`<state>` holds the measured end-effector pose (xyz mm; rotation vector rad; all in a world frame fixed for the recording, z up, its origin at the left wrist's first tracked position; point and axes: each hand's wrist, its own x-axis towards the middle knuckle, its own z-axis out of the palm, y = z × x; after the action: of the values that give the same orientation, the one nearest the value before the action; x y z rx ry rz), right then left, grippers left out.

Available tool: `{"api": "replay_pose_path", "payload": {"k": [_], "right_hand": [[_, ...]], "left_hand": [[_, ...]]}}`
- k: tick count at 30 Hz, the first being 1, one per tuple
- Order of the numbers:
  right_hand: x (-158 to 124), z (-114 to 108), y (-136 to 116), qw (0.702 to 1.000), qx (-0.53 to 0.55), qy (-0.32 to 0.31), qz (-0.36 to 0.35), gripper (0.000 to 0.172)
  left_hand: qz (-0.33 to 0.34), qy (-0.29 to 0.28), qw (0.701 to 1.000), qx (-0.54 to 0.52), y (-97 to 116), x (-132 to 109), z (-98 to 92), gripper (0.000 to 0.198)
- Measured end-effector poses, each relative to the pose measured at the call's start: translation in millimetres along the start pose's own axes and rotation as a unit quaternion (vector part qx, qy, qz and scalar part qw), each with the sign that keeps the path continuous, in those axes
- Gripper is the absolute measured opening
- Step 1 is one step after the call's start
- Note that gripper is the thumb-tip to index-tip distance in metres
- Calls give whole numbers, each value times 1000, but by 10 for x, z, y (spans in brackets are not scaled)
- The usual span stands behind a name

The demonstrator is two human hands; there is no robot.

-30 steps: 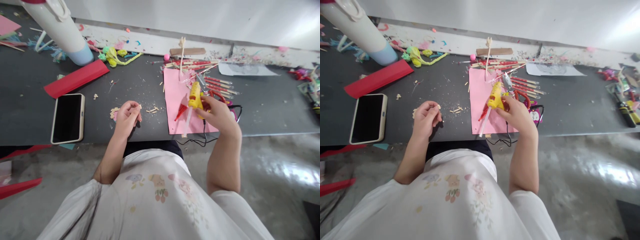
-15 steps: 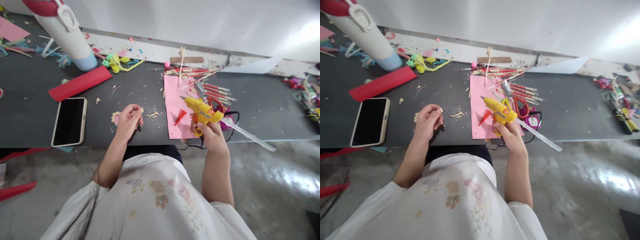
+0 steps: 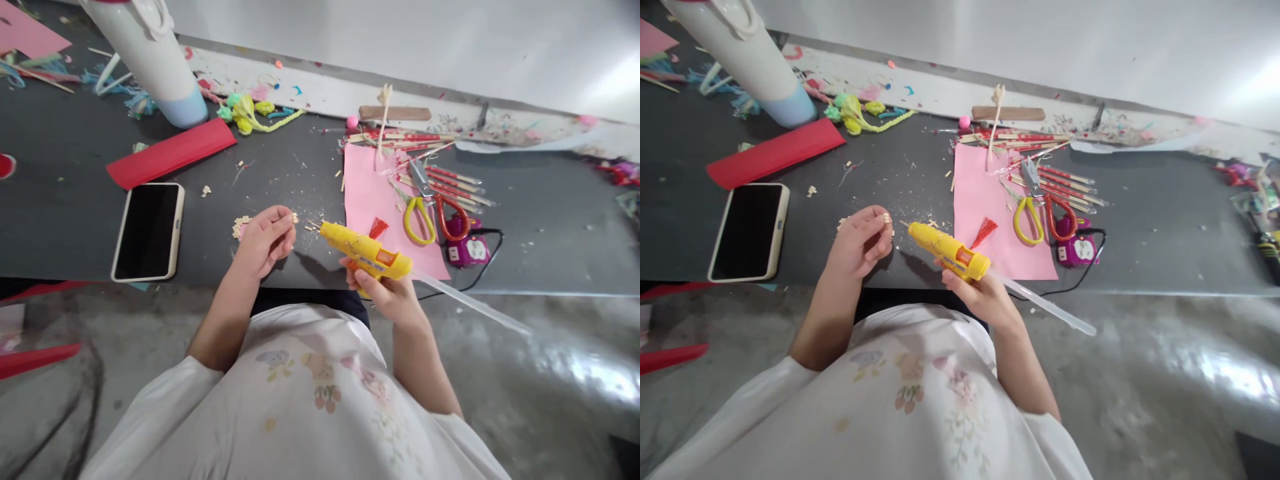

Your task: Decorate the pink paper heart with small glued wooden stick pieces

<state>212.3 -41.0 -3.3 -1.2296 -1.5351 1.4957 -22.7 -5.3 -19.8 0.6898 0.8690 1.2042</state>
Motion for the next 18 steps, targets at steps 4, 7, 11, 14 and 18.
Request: {"api": "replay_pose_path", "payload": {"k": [4, 7, 11, 14, 18], "right_hand": [[-8, 29, 67, 1000, 1, -10, -11, 28], [-13, 39, 112, 1000, 7, -14, -21, 27], [-2, 65, 153, 999, 22, -20, -23, 27], [18, 89, 161, 999, 42, -8, -14, 28], [35, 109, 151, 997, 71, 1, -9, 28]], "left_hand": [[-2, -1, 1000, 14, -8, -16, 11, 32], [0, 0, 1000, 21, -6, -25, 26, 33], [-2, 2, 999, 32, -1, -29, 42, 34], [-3, 7, 999, 40, -4, -34, 46, 35], [-2, 9, 999, 43, -3, -44, 51, 36]]}}
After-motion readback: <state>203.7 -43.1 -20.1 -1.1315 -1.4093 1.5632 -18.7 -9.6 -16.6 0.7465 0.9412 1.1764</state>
